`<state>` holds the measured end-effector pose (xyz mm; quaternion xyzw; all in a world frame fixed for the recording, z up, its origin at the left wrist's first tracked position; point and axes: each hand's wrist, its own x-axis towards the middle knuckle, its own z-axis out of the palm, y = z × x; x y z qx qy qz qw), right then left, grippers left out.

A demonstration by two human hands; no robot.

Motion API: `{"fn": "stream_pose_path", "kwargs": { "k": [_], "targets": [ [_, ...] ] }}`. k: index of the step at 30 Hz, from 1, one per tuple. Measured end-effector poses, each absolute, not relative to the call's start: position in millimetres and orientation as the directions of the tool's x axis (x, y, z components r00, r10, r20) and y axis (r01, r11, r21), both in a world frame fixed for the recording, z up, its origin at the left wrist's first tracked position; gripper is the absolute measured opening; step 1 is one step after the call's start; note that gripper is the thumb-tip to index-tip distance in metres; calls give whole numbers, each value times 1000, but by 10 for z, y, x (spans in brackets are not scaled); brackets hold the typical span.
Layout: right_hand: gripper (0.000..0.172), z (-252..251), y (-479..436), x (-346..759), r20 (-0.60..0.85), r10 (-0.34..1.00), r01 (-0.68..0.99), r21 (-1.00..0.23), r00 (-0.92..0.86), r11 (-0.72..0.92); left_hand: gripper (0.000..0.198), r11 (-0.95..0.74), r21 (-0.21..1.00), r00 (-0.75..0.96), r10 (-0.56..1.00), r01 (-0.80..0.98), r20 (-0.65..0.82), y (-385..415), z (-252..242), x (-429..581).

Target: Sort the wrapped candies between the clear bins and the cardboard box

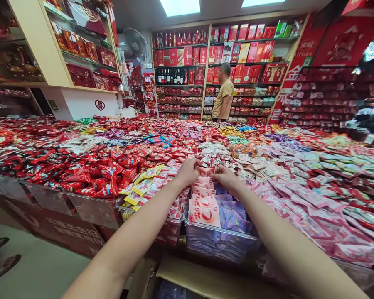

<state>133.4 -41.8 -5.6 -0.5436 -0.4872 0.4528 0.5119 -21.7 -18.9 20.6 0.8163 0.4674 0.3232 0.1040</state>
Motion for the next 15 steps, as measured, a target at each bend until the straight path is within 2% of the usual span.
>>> {"fn": "stream_pose_path", "kwargs": {
  "k": [3, 10, 15],
  "targets": [
    [20, -75, -400, 1361, 35, 993, 109, -994, 116, 22, 33, -522, 490, 310, 838, 699, 450, -168, 203, -234],
    [20, -112, -384, 1356, 14, 994, 210, -978, 104, -8, 39, -503, 565, 352, 864, 655, 360, -125, 158, -240],
    [25, -70, -433, 1340, 16, 998, 216, -976, 56, 3, 27, -506, 568, 394, 862, 649, 318, -152, 170, -205]
  ]
}}
